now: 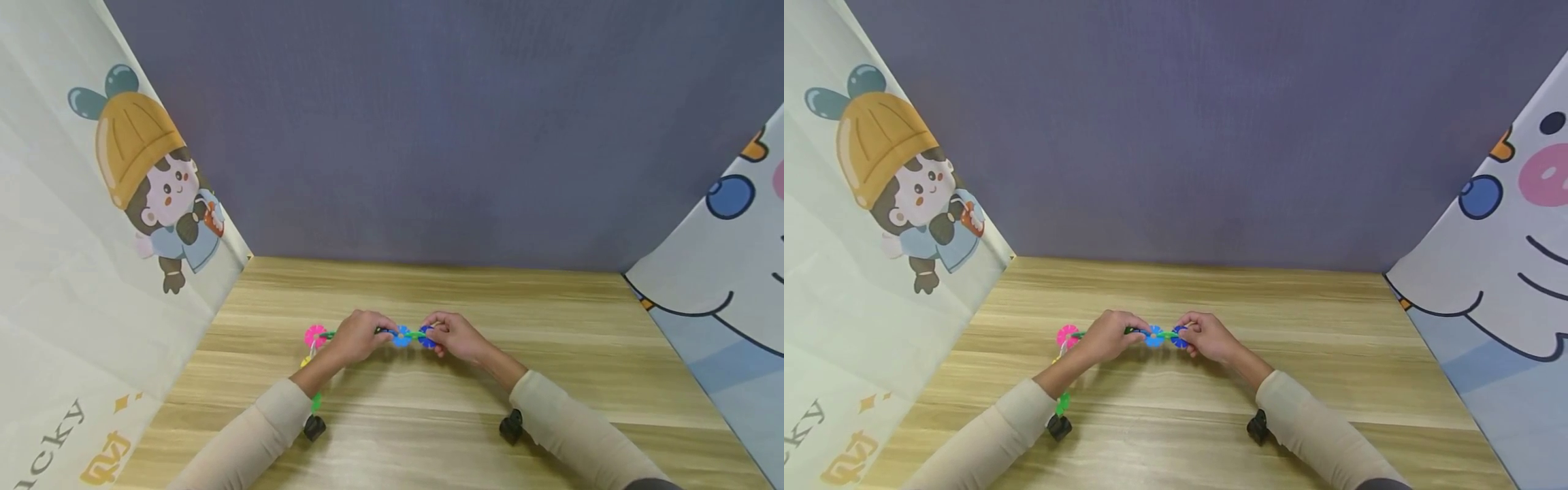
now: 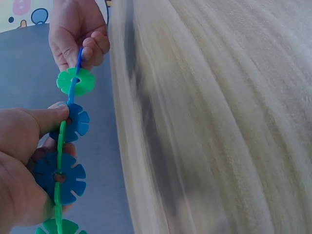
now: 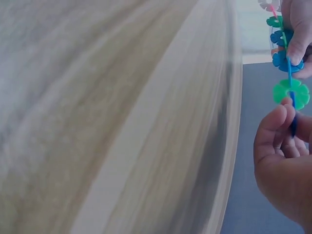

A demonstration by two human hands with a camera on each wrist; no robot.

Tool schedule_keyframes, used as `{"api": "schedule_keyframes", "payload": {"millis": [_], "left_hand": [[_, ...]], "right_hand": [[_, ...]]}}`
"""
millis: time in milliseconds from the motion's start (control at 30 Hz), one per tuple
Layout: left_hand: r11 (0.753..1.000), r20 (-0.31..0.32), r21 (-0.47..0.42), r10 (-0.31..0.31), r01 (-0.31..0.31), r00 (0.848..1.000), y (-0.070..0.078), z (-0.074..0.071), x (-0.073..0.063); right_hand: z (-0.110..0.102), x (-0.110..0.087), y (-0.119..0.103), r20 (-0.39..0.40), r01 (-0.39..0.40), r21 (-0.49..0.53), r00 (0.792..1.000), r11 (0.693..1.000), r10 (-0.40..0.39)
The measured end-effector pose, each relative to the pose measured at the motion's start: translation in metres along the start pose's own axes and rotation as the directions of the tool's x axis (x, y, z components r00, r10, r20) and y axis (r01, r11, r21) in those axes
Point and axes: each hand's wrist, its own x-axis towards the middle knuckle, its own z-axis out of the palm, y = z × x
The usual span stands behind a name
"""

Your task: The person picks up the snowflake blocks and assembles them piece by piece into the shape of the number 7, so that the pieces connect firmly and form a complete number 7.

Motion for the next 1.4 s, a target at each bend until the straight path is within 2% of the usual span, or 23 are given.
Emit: {"api": "schedule_keyframes", "payload": {"millis": [200, 333, 433, 567, 633, 733, 867, 1133, 1400], "left_hand": [[0.997, 0.016, -0.068, 0.040, -0.039, 0.999, -0.007, -0.002, 0.000], [0.994, 0.053, -0.105, 0.036, -0.030, 0.998, -0.007, -0.004, -0.002], [0.995, 0.087, -0.100, 0.028, -0.020, 0.996, -0.003, -0.006, -0.002], [0.997, 0.103, -0.061, 0.049, -0.043, 0.994, 0.002, -0.009, -0.001], [0.997, 0.087, -0.030, 0.069, -0.067, 0.994, 0.003, -0.009, -0.001], [0.995, 0.026, 0.026, 0.097, -0.098, 0.995, 0.003, -0.009, -0.002], [0.994, -0.063, 0.055, 0.095, -0.092, 0.994, 0.001, -0.009, -0.004], [0.998, -0.159, 0.050, 0.038, -0.030, 0.987, -0.004, -0.018, -0.008], [0.997, -0.185, 0.052, -0.047, 0.057, 0.982, -0.010, -0.024, -0.013]], "right_hand": [[0.000, -0.003, -0.004, -0.013, -0.021, 0.063, 1.000, 0.998, 0.022], [0.000, -0.006, -0.006, -0.026, -0.036, 0.086, 0.999, 0.996, 0.038], [-0.002, -0.009, -0.004, -0.033, -0.048, 0.101, 0.998, 0.994, 0.051], [-0.006, -0.012, -0.001, -0.042, -0.060, 0.130, 0.997, 0.990, 0.066], [-0.007, -0.014, 0.000, -0.046, -0.060, 0.150, 0.997, 0.987, 0.068], [-0.009, -0.016, 0.001, -0.045, -0.052, 0.169, 0.997, 0.984, 0.060], [-0.012, -0.019, 0.003, -0.041, -0.039, 0.190, 0.998, 0.981, 0.048], [-0.020, -0.028, 0.006, -0.081, -0.033, 0.253, 0.995, 0.967, 0.055], [-0.022, -0.033, 0.005, -0.134, -0.034, 0.323, 0.988, 0.946, 0.081]]}}
